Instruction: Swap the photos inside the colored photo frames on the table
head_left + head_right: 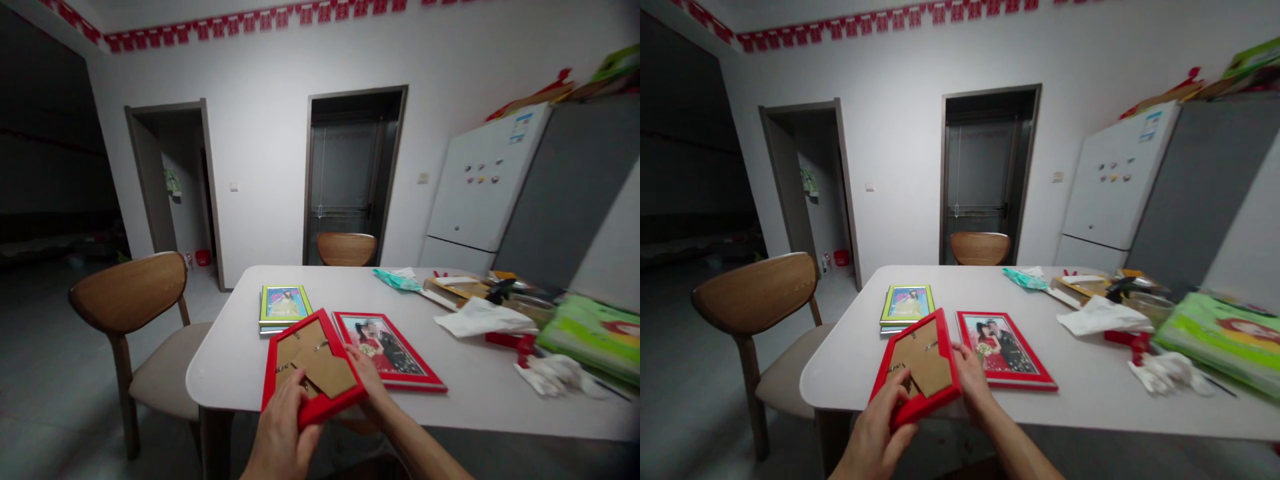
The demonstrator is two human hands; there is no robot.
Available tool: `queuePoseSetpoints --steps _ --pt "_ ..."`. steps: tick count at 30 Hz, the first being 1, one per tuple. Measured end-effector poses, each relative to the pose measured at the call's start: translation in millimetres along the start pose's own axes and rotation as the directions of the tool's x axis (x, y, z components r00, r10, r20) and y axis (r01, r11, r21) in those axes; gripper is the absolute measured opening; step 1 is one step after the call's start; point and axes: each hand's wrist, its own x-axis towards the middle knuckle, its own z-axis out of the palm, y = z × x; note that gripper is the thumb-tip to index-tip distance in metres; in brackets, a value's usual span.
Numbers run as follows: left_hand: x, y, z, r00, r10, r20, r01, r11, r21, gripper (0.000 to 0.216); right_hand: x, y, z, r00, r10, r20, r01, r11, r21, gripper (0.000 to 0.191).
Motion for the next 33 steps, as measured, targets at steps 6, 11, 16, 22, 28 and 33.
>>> queuePoseSetpoints --steps 6,11,16,22,28,33 --pt "20.8 35.4 12.0 0.965 -0.176 -0.197 0.001 0.749 -0.662 0.021 -47.6 -2.8 48.2 0.957 0.106 0.271 -0.225 0.859 0.459 0.035" --pt "48.7 32.4 22.8 0.958 -0.204 -0.202 -0.008 0.685 -0.729 0.05 -17.9 -21.8 -2.0 1.0 0.024 -0.007 -0.021 0.938 0.347 0.042" --pt "70.0 14.1 58.4 0.982 -0.185 -0.044 0.118 0.774 -0.622 0.038 31.9 -43.0 -92.5 0.985 -0.02 -0.171 -0.019 0.974 -0.224 0.046" --pt "79.4 0.0 114.7 0.976 -0.212 0.057 0.219 0.922 -0.32 0.025 72.6 -45.5 -156.9 0.979 -0.134 -0.155 -0.035 0.637 -0.771 0.041" --pt "86.5 -6.6 119.3 0.976 -0.207 0.071 0.211 0.976 -0.055 0.029 84.6 -28.3 -170.5 0.973 -0.175 -0.151 -0.049 0.482 -0.875 0.036" --pt "77.1 -13.3 110.6 0.98 -0.185 0.076 0.176 0.979 0.107 0.046 77.2 -29.0 -157.2 0.969 -0.222 -0.109 -0.016 0.383 -0.923 0.036"
